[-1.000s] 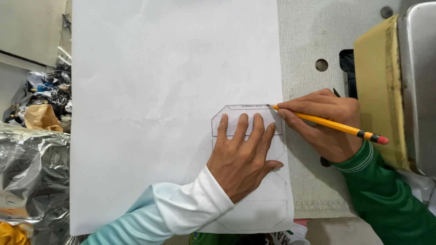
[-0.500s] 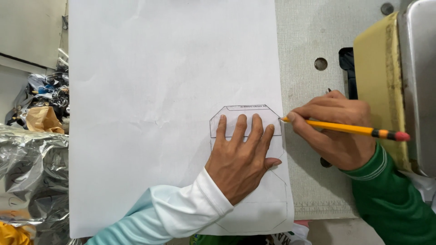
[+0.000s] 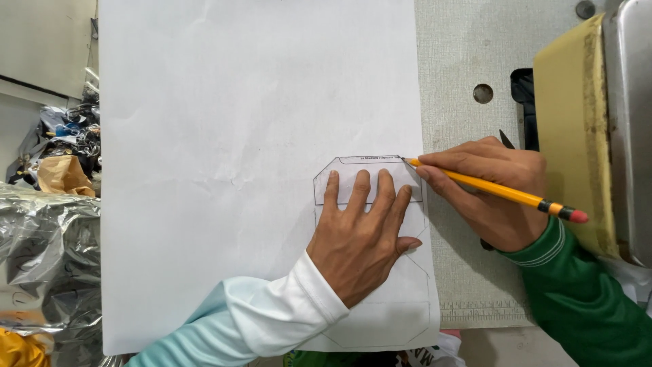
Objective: The person traces a paper pattern onto a large sheet of white paper using a yellow pencil. They reposition the pattern piece multiple times to draw several outlines on the sheet.
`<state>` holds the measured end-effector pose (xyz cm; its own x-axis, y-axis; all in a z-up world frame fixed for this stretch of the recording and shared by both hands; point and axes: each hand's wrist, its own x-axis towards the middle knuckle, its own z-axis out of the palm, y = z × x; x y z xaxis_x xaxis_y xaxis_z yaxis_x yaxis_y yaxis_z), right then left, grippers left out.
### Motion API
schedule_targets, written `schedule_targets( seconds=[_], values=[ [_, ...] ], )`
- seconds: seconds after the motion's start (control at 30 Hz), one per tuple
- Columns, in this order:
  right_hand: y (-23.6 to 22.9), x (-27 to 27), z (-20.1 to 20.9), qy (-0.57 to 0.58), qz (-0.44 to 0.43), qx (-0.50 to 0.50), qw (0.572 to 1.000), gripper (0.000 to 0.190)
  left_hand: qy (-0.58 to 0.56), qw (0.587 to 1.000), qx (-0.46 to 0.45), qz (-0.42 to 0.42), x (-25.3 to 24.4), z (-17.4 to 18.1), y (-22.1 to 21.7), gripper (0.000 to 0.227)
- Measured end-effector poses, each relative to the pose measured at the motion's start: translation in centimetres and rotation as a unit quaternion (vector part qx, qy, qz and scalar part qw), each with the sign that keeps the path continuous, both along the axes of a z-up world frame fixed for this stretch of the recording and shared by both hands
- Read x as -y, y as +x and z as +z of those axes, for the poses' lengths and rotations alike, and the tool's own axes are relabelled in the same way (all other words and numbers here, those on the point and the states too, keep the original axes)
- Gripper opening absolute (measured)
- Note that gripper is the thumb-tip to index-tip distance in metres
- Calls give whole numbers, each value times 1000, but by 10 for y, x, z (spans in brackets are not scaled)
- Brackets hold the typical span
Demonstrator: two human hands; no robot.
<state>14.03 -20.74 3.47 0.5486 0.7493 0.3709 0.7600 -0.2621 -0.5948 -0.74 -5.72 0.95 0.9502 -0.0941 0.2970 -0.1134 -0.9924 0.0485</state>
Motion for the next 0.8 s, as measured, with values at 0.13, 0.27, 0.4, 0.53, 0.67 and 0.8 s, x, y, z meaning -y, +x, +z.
schedule_targets(
  seconds=[0.13, 0.27, 0.4, 0.53, 0.67, 0.8],
  values=[
    [-3, -1, 0, 0, 6, 16, 1000, 9, 1, 1000, -1, -2, 0, 1, -1, 67],
    [0, 2, 8, -25, 11, 28, 999, 4, 1, 1000, -1, -2, 0, 1, -1, 63],
    [-4, 11, 13, -35, -49, 30, 998, 11, 5, 1000, -7, -1, 1, 1, -1, 65],
    [-3, 12, 8, -13, -48, 64, 997, 10, 4, 1000, -3, -4, 1, 1, -1, 64],
    [-3, 14, 3, -35, -52, 60, 996, 12, 7, 1000, -5, -2, 0, 3, 0, 65],
    [-2, 14, -1, -30, -27, 70, 997, 12, 7, 1000, 1, 3, 1, -1, -1, 70]
  ],
)
